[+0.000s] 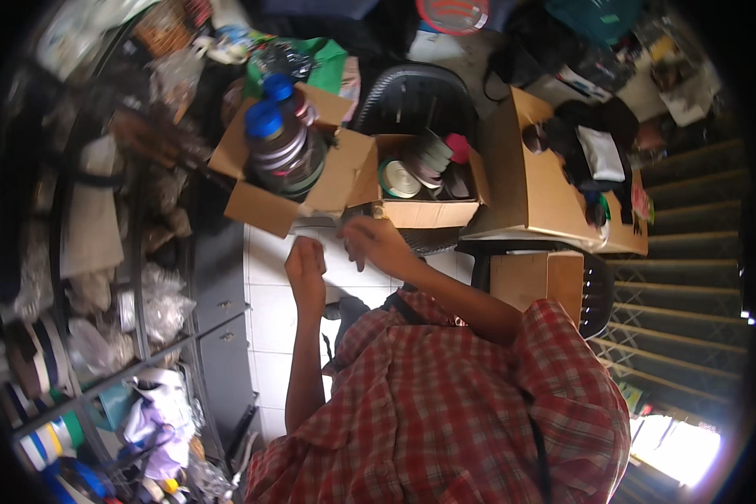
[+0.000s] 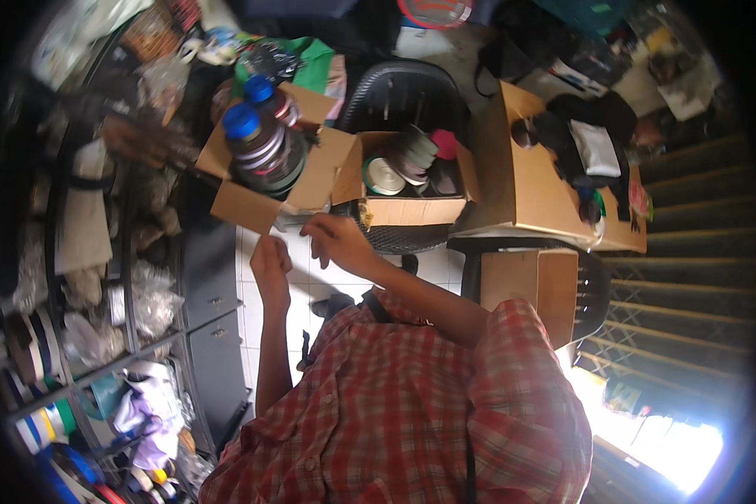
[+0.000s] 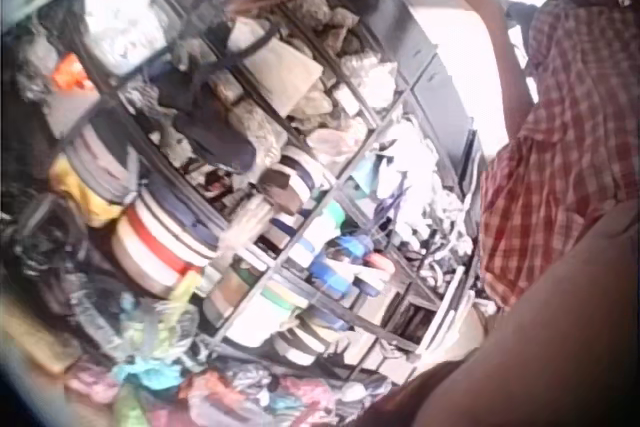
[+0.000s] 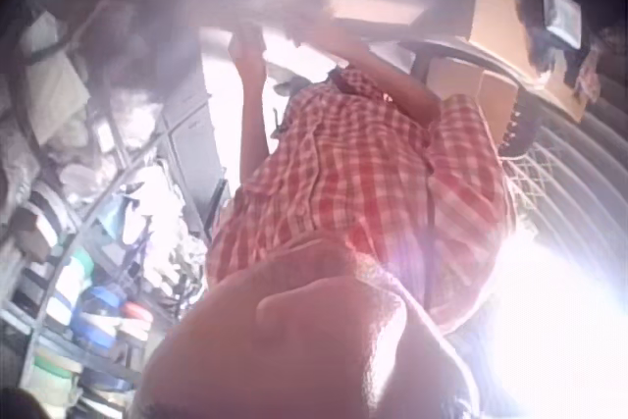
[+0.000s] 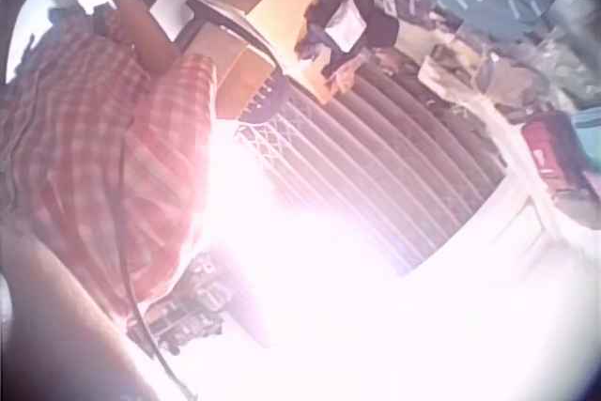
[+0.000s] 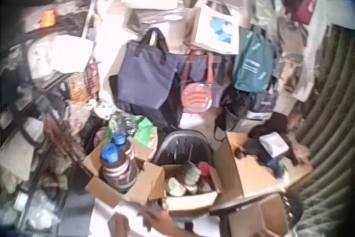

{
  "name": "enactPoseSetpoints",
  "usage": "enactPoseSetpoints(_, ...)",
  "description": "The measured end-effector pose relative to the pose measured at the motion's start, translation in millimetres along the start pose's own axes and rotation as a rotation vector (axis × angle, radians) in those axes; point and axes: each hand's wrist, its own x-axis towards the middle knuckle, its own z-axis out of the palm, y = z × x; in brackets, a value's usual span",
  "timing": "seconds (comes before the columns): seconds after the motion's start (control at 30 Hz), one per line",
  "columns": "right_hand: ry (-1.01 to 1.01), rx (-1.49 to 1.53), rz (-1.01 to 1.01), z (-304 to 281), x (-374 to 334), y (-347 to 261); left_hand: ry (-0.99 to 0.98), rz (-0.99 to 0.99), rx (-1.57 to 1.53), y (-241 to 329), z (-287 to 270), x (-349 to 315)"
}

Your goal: The person picks up several rolls of ribbon and webbing from a desk and storage boxes, then places them onto various shelves of a metal rack.

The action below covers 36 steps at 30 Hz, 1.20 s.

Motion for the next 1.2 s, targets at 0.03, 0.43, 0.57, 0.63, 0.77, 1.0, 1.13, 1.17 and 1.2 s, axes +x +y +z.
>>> enactPoseSetpoints(0.03,0.022,0.023,-0.010,-15,-6,2,-0.015,-0.003,-0.074,2,27,8)
enactPoseSetpoints(0.43,0.615,0.313,-0.302,-273,-68,66,-0.343,-0.117,0.130,-72,274,48)
enactPoseSetpoints(0.57,0.727,0.277,-0.236,-362,-80,102,-0.485,-0.205,0.136,-104,332,55)
enactPoseSetpoints(0.63,0.851,0.173,-0.228,-411,-85,125,-0.391,-0.301,0.141,-113,362,53)
enactPoseSetpoints(0.77,1.178,0.591,-0.191,-530,-78,216,-0.443,-0.333,0.179,-121,396,58)
enactPoseSetpoints(1.0,1.667,0.434,0.292,-704,-76,317,-0.425,-0.361,0.178,-130,412,71)
enactPoseSetpoints(1.13,1.537,0.556,0.268,-729,-68,319,-0.318,-0.376,0.186,-133,418,73)
enactPoseSetpoints(1.17,1.568,0.451,0.279,-728,-66,310,-0.311,-0.372,0.200,-134,418,73)
enactPoseSetpoints(1.2,1.571,0.338,0.281,-722,-61,288,-0.279,-0.362,0.209,-135,415,70)
